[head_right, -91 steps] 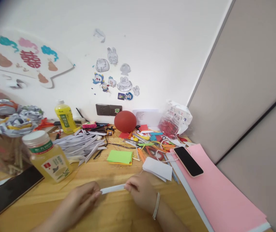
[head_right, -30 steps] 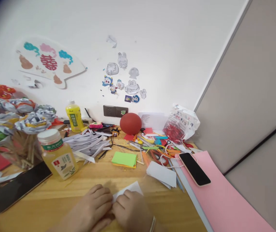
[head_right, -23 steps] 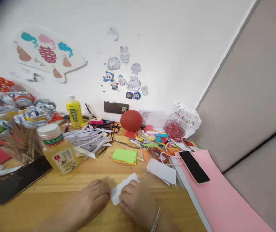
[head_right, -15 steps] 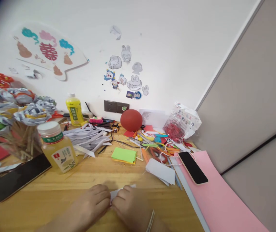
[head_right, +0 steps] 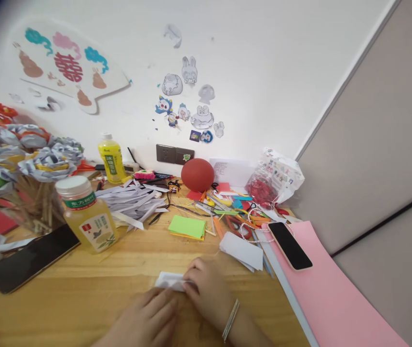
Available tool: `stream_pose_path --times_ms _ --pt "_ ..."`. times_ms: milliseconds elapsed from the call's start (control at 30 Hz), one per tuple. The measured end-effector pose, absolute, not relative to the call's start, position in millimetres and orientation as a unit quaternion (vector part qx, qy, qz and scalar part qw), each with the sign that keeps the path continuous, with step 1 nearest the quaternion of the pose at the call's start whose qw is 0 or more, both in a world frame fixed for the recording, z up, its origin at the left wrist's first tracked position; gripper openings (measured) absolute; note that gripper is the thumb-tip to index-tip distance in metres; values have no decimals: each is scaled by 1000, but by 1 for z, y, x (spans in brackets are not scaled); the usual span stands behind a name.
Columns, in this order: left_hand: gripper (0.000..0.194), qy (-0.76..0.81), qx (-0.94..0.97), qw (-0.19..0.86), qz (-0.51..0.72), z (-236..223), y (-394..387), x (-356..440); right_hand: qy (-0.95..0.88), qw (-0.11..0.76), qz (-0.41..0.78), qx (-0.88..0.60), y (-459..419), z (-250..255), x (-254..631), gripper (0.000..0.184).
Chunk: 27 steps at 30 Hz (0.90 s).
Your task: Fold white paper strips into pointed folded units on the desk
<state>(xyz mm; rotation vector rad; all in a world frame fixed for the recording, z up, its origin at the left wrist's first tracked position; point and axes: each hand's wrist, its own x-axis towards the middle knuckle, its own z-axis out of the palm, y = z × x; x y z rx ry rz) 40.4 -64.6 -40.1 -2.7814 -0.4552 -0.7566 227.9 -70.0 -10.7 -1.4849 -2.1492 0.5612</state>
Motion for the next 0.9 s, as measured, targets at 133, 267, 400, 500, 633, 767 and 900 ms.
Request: stream_pose_path --times_ms 133,267,400,500,633,767,900 --pt "30 -208 -954 106 -187 -51 -78 42 -772 243 201 -552 -69 -12 227 13" --pt "49 -274 -958 42 -70 -42 -79 39 -773 236 167 -564 -67 -14 227 9" --pt "68 -285 -958 -2 -28 -45 -76 38 -768 230 151 -578 -65 -17 225 8" --pt "73 -280 -959 -22 -36 -52 -73 37 -767 229 141 -582 -65 -17 224 9" --pt "71 -287 -957 -39 -23 -46 -72 38 -767 226 129 -587 -65 -18 222 10" --pt "69 -287 -956 -59 10 -27 -73 40 -771 226 115 -584 -65 -20 221 10" --pt "65 -295 -953 -66 34 -11 -74 42 -771 225 106 -586 -66 -19 220 10"
